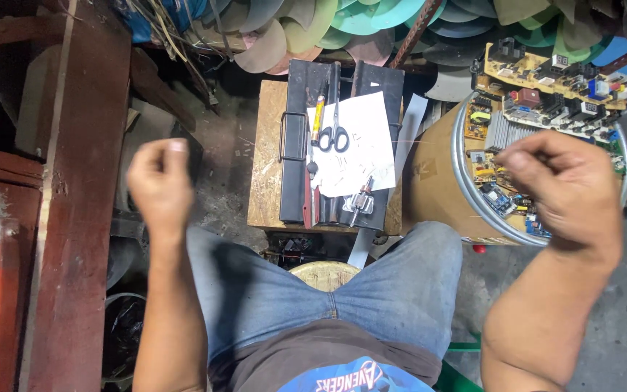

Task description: Repairing a motor armature by marking specifications on paper and cutting wires with pliers

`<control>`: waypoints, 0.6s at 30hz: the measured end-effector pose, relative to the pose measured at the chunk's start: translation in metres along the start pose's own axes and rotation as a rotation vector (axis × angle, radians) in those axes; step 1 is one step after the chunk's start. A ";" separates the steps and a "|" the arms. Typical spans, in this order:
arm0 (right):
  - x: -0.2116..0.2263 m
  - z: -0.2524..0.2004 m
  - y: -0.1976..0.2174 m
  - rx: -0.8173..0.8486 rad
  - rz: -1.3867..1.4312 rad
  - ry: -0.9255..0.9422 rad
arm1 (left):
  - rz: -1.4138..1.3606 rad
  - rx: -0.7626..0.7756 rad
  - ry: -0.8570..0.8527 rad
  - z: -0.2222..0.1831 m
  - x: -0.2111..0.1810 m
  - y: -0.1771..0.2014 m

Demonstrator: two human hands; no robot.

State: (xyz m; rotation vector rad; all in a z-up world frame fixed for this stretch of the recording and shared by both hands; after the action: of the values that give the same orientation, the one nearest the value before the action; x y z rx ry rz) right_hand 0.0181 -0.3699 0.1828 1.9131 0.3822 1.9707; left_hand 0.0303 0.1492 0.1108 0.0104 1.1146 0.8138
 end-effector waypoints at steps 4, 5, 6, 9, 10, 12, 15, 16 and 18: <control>0.030 0.011 -0.070 0.136 -0.073 0.024 | 0.055 0.072 -0.288 -0.023 -0.109 -0.044; 0.042 0.011 -0.095 0.200 -0.014 0.050 | -0.202 0.236 -0.186 -0.034 -0.122 -0.066; 0.053 0.008 -0.119 0.266 0.045 0.072 | -0.457 0.400 -0.078 -0.051 -0.138 -0.089; 0.069 0.014 -0.159 0.392 0.078 0.090 | -0.656 0.698 0.045 -0.069 -0.169 -0.128; 0.062 0.018 -0.159 0.392 0.077 0.092 | -0.656 0.697 0.044 -0.066 -0.163 -0.131; 0.048 0.026 -0.158 0.391 0.064 0.087 | -0.523 0.620 0.006 -0.056 -0.149 -0.134; 0.028 0.035 -0.140 0.364 0.070 0.048 | -0.427 0.413 0.087 -0.029 -0.108 -0.112; 0.024 0.035 -0.134 0.364 0.070 0.050 | -0.427 0.412 0.085 -0.023 -0.091 -0.110; 0.011 0.036 -0.118 0.305 0.076 0.018 | -0.332 0.156 0.090 -0.001 -0.050 -0.084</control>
State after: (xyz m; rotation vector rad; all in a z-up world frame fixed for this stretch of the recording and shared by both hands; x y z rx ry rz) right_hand 0.0626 -0.2616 0.1426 2.1201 0.6574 2.0779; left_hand 0.0683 0.0597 0.1166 -0.0800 1.2228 0.4332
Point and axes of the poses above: each hand's wrist, its own z-axis towards the middle knuckle, its own y-axis out of the back of the hand, x = y × z, the point moved 10 cm from there along z, towards the middle knuckle, and after that the axes turned 2 degrees about -x, right-handed, at the moved point
